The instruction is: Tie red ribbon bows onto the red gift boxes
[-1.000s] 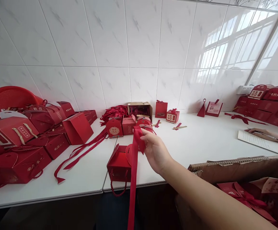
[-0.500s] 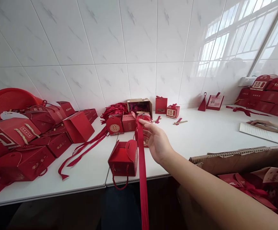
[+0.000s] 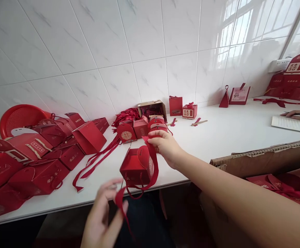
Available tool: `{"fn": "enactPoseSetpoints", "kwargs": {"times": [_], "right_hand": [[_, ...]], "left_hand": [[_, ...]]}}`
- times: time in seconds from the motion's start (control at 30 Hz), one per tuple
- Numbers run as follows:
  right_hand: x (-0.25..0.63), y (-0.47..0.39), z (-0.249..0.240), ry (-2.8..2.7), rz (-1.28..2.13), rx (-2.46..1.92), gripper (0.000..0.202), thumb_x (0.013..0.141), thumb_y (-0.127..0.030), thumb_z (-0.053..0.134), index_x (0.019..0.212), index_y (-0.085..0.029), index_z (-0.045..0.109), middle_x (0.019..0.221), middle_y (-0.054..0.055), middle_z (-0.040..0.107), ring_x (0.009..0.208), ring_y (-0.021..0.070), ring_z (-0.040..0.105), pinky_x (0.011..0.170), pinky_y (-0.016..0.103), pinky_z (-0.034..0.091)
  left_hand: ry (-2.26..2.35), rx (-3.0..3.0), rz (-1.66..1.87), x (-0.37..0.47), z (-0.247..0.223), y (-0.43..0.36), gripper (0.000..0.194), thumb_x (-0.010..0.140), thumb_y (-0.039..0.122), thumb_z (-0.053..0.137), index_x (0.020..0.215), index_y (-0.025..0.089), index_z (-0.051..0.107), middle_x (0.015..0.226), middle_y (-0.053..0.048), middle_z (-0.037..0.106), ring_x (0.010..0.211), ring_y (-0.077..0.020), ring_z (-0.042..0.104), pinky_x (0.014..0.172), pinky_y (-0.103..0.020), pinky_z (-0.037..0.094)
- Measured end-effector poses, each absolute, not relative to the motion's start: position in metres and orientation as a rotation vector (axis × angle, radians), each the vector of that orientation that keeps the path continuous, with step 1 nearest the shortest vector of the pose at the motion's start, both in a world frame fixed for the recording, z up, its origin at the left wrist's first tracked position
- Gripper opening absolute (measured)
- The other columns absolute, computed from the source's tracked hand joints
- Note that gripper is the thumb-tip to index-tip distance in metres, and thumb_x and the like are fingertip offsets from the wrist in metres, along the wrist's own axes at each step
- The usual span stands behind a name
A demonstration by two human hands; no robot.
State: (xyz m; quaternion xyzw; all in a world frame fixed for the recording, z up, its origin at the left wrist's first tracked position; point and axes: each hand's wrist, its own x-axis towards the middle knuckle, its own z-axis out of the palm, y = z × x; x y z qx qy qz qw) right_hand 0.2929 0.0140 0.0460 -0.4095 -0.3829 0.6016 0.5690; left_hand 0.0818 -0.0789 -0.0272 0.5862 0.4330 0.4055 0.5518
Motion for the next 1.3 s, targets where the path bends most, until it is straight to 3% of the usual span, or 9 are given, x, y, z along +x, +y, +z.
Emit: {"fn": "enactPoseSetpoints", "kwargs": {"times": [0.07, 0.13, 0.27, 0.37, 0.53, 0.9, 1.17, 1.3], "right_hand": [[0.291, 0.014, 0.043, -0.959, 1.416, -1.099, 0.018, 0.067, -0.01, 0.062, 0.081, -0.019, 0.055, 0.07, 0.001, 0.063, 0.063, 0.0112, 0.058, 0.06, 0.024, 0.043], [0.29, 0.014, 0.042, -1.023, 1.403, -1.205, 0.016, 0.068, -0.009, 0.059, 0.078, -0.018, 0.054, 0.068, 0.0, 0.061, 0.061, 0.0098, 0.056, 0.059, 0.023, 0.041], [0.289, 0.015, 0.041, -1.171, 1.317, -1.317, 0.013, 0.066, -0.01, 0.057, 0.075, -0.018, 0.052, 0.064, -0.001, 0.058, 0.057, 0.0098, 0.052, 0.056, 0.023, 0.04], [0.289, 0.016, 0.038, -1.259, 1.255, -1.374, 0.016, 0.063, -0.01, 0.058, 0.076, -0.018, 0.053, 0.067, 0.0, 0.059, 0.06, 0.0118, 0.053, 0.056, 0.024, 0.04], [0.288, 0.017, 0.035, -1.342, 1.215, -1.393, 0.018, 0.064, -0.011, 0.058, 0.079, -0.018, 0.052, 0.063, -0.002, 0.055, 0.058, 0.0115, 0.052, 0.054, 0.024, 0.04], [0.286, 0.017, 0.029, -1.55, 1.032, -1.357, 0.021, 0.068, -0.012, 0.056, 0.085, -0.021, 0.047, 0.061, -0.004, 0.058, 0.057, 0.0119, 0.051, 0.052, 0.023, 0.038], [0.285, 0.019, 0.023, -1.666, 0.822, -1.364, 0.019, 0.072, -0.015, 0.055, 0.09, -0.02, 0.049, 0.072, 0.0, 0.062, 0.065, 0.0145, 0.056, 0.061, 0.028, 0.043], [0.286, 0.016, 0.028, -1.639, 0.768, -1.266, 0.035, 0.072, -0.02, 0.06, 0.106, -0.019, 0.054, 0.104, 0.007, 0.061, 0.092, 0.0181, 0.057, 0.078, 0.032, 0.045]], "left_hand": [[1.339, 1.81, 1.434, 0.087, -0.012, -0.043, 0.011, 0.076, 0.016, 0.056, 0.078, 0.023, 0.048, 0.122, -0.006, 0.046, 0.128, -0.0267, 0.031, 0.108, -0.049, 0.021], [1.4, 2.057, 1.5, 0.094, 0.001, -0.015, 0.019, 0.074, 0.011, 0.051, 0.087, 0.024, 0.049, 0.121, -0.005, 0.047, 0.124, -0.025, 0.036, 0.105, -0.048, 0.028], [1.381, 2.195, 1.402, 0.106, 0.017, 0.015, 0.034, 0.078, 0.013, 0.043, 0.107, 0.027, 0.049, 0.124, -0.003, 0.047, 0.124, -0.0226, 0.035, 0.104, -0.046, 0.029], [1.49, 2.259, 1.206, 0.109, 0.019, 0.026, 0.023, 0.081, 0.022, 0.044, 0.101, 0.027, 0.056, 0.124, -0.004, 0.048, 0.124, -0.0258, 0.033, 0.104, -0.049, 0.027], [1.477, 2.347, 0.915, 0.113, 0.016, 0.037, 0.021, 0.079, 0.022, 0.048, 0.094, 0.026, 0.062, 0.128, -0.004, 0.047, 0.127, -0.028, 0.029, 0.104, -0.051, 0.028], [1.304, 2.343, 0.952, 0.117, 0.016, 0.035, 0.018, 0.086, 0.033, 0.045, 0.087, 0.024, 0.061, 0.117, -0.005, 0.055, 0.119, -0.0245, 0.041, 0.102, -0.046, 0.033], [1.189, 2.272, 1.107, 0.114, 0.017, 0.036, 0.018, 0.088, 0.029, 0.043, 0.08, 0.021, 0.057, 0.11, -0.007, 0.055, 0.112, -0.0216, 0.05, 0.096, -0.039, 0.04], [1.115, 2.249, 1.314, 0.11, 0.031, 0.033, 0.015, 0.088, 0.029, 0.044, 0.082, 0.021, 0.056, 0.112, -0.007, 0.054, 0.113, -0.0212, 0.051, 0.097, -0.037, 0.041]]}}
